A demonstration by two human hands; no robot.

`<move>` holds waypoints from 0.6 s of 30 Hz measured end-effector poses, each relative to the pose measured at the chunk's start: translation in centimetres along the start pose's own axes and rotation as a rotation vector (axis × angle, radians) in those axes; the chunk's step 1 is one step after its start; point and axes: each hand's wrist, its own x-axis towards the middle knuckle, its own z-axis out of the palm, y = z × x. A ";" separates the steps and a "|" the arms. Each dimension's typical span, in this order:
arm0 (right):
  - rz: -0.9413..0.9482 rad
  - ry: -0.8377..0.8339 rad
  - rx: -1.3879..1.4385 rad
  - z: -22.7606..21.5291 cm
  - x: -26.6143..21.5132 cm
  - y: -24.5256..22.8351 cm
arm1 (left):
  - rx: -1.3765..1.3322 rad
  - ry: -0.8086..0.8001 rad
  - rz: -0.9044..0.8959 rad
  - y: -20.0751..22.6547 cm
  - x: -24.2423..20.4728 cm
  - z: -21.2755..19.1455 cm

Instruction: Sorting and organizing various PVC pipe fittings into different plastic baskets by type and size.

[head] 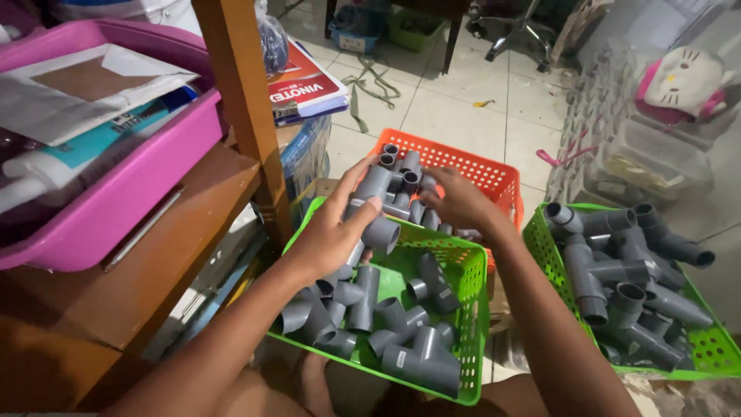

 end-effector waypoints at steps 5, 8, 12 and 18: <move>0.077 -0.351 -0.162 4.0 3.1 4.4 | -0.104 0.085 -0.110 1.0 -0.2 -0.3; 0.073 -0.358 -0.176 3.8 3.4 2.9 | -0.099 0.087 -0.153 1.3 -0.3 -0.2; 0.127 -0.360 -0.206 2.5 2.5 1.9 | -0.082 0.078 -0.176 0.7 -0.4 0.0; 0.070 -0.085 -0.178 3.3 2.2 5.9 | -0.119 0.050 -0.203 0.5 -0.3 0.4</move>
